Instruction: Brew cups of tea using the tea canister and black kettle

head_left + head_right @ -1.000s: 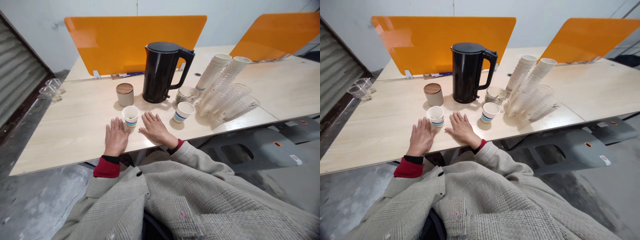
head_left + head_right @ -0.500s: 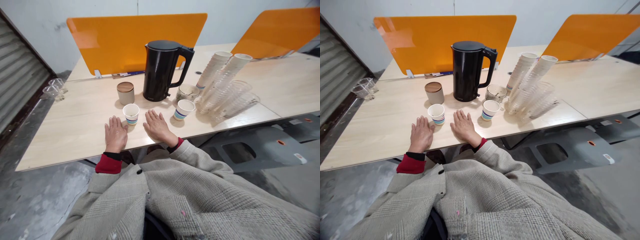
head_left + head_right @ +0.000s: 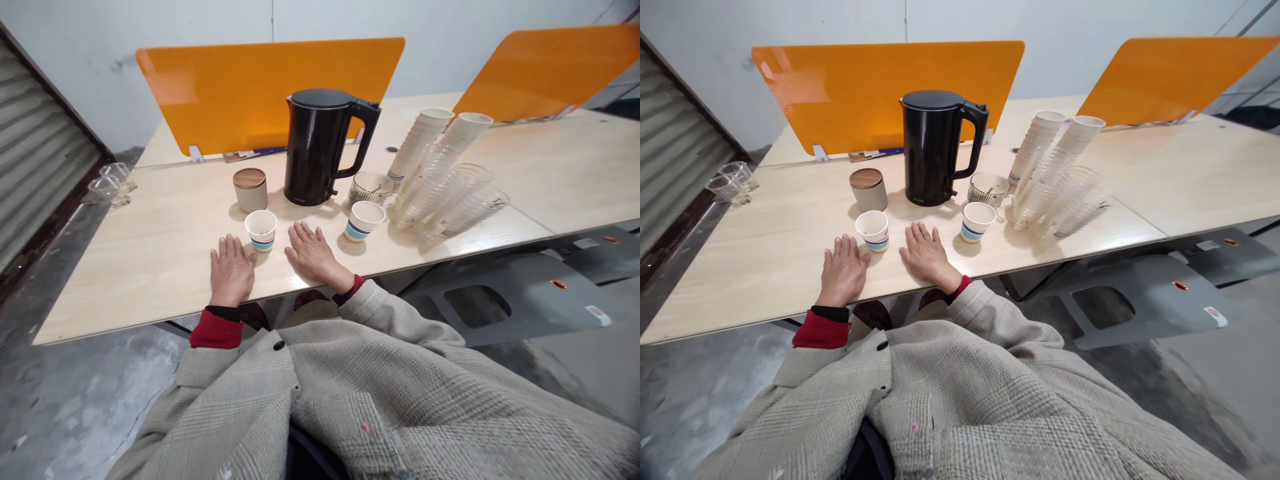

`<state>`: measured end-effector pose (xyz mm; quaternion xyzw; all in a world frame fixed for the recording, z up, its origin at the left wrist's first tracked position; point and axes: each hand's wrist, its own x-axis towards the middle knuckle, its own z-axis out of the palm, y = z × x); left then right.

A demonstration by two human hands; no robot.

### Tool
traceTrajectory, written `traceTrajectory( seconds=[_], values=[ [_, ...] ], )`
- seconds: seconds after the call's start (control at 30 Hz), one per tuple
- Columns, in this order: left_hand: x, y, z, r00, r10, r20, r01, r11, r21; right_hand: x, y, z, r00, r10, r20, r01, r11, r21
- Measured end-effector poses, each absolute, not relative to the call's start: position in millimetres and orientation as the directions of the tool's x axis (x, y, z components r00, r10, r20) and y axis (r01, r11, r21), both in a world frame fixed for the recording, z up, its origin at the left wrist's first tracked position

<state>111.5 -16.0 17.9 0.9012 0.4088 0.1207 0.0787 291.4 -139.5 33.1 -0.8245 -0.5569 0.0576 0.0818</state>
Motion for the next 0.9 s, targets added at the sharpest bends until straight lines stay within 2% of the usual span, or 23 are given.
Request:
traceTrajectory(
  seconds=[0.13, 0.33, 0.63, 0.9],
  values=[
    [111.9, -16.9, 21.5, 0.637, 0.764, 0.104, 0.734, -0.643, 0.218, 293.1, -139.3, 29.4, 0.361, 0.932, 0.009, 0.916, -0.353, -0.189],
    [112.2, -17.2, 22.1, 0.634, 0.763, 0.125, 0.727, -0.644, 0.239, 293.8, -139.0, 26.4, 0.357, 0.934, 0.028, 0.920, -0.346, -0.182],
    [114.8, -26.8, 39.1, 0.616, 0.788, 0.005, 0.784, -0.614, 0.086, 291.0, -138.3, 31.6, 0.373, 0.928, -0.009, 0.914, -0.369, -0.166],
    [114.4, -27.0, 39.8, 0.625, 0.781, 0.007, 0.778, -0.623, 0.080, 291.2, -138.0, 31.9, 0.369, 0.929, -0.014, 0.916, -0.366, -0.167]
  ],
)
